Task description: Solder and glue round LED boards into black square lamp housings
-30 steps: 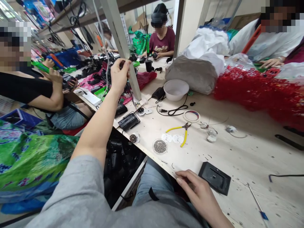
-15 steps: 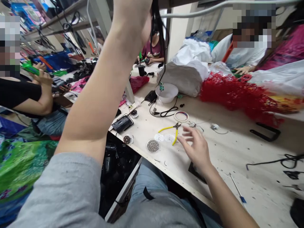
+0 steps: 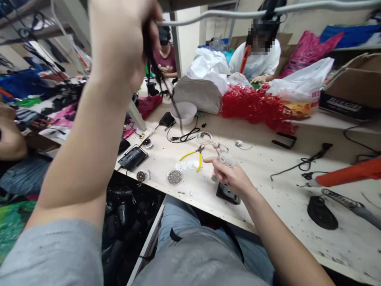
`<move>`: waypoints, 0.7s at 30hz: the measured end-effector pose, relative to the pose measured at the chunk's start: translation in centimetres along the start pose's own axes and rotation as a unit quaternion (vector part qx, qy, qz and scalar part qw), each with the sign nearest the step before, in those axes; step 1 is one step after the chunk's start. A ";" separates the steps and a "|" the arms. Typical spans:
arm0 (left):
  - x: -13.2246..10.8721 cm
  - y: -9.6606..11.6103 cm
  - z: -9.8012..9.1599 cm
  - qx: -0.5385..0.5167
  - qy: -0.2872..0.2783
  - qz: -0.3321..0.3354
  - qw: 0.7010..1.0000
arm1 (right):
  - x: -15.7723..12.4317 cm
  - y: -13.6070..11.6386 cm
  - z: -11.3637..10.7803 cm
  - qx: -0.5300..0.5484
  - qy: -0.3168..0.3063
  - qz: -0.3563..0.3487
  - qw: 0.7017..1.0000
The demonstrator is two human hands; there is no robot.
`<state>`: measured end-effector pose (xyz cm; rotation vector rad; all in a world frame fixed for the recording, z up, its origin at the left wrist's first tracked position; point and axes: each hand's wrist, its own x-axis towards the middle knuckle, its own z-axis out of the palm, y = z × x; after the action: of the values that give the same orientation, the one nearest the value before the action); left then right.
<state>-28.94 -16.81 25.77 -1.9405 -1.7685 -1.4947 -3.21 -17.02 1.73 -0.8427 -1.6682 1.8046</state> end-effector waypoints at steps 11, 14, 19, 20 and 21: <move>-17.8 -11.2 13.8 0.103 -0.199 -0.191 0.956 | -7.0 2.5 -5.2 -0.130 0.014 0.188 0.973; -19.3 -9.4 14.6 0.198 -0.169 -0.092 0.961 | -6.9 4.0 -5.6 -0.098 0.008 0.190 0.977; -25.7 -1.2 16.1 -0.050 -0.197 0.025 0.979 | -6.4 4.6 -5.4 -0.002 0.073 0.152 0.986; -27.3 0.4 16.6 -0.089 -0.164 0.004 0.982 | -6.3 4.6 -5.3 0.015 0.089 0.146 0.985; -28.9 1.8 17.0 -0.118 -0.131 -0.034 0.984 | -6.3 4.5 -5.1 0.028 0.101 0.142 0.984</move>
<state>-12.97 -26.16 -2.26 -2.3073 -1.8486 -1.5987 4.88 -18.76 -2.44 -1.2476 -1.4192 1.8663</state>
